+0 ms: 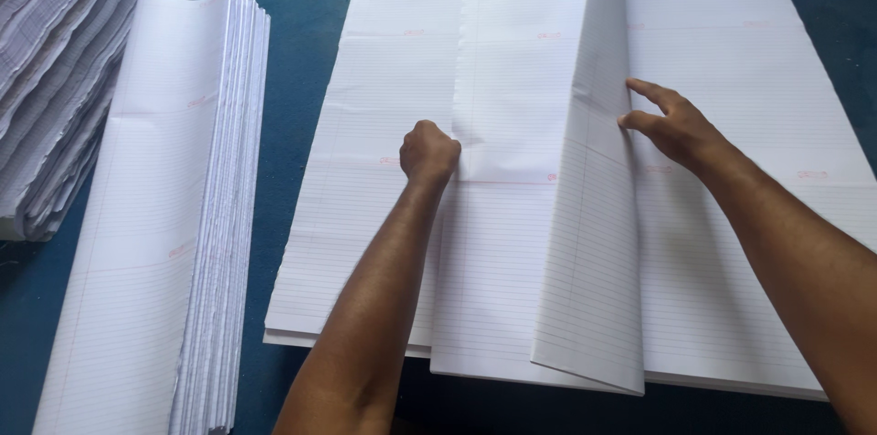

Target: The person folds large lined paper sheets in half and then in half again, using a small wooden block to press the creases. The folded sheets are stacked on the floor.

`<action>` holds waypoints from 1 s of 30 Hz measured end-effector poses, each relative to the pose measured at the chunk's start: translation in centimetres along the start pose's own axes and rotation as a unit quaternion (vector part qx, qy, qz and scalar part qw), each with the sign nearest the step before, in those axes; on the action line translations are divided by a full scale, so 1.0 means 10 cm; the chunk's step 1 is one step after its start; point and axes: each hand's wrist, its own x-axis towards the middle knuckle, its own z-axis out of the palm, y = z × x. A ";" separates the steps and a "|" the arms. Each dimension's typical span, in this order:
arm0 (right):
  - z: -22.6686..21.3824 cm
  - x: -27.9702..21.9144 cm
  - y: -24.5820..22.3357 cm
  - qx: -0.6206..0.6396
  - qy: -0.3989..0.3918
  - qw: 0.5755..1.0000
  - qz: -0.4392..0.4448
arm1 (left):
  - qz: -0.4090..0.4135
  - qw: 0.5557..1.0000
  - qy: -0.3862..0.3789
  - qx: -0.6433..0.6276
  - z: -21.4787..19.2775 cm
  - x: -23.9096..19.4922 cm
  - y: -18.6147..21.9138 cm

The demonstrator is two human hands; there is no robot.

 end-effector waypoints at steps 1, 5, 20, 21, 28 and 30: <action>0.01 0.01 0.01 0.000 -0.003 1.000 0.010 | -0.001 1.000 0.000 0.001 0.00 0.02 0.00; 0.09 0.01 0.02 -0.013 -0.017 0.999 0.047 | -0.002 1.000 -0.009 -0.003 0.01 0.03 -0.03; 0.78 0.17 -0.15 -0.151 0.002 0.986 -0.064 | -0.003 0.996 -0.024 -0.083 -0.14 -0.16 -0.04; 0.81 0.17 -0.16 -0.151 0.001 0.986 -0.070 | -0.003 0.996 -0.019 -0.087 -0.15 -0.18 -0.04; 0.93 0.18 -0.27 -0.160 -0.010 0.985 -0.068 | -0.012 0.993 -0.037 -0.113 -0.20 -0.20 -0.06; 0.95 0.19 -0.29 -0.165 -0.008 0.984 -0.073 | -0.009 0.992 -0.034 -0.121 -0.21 -0.21 -0.06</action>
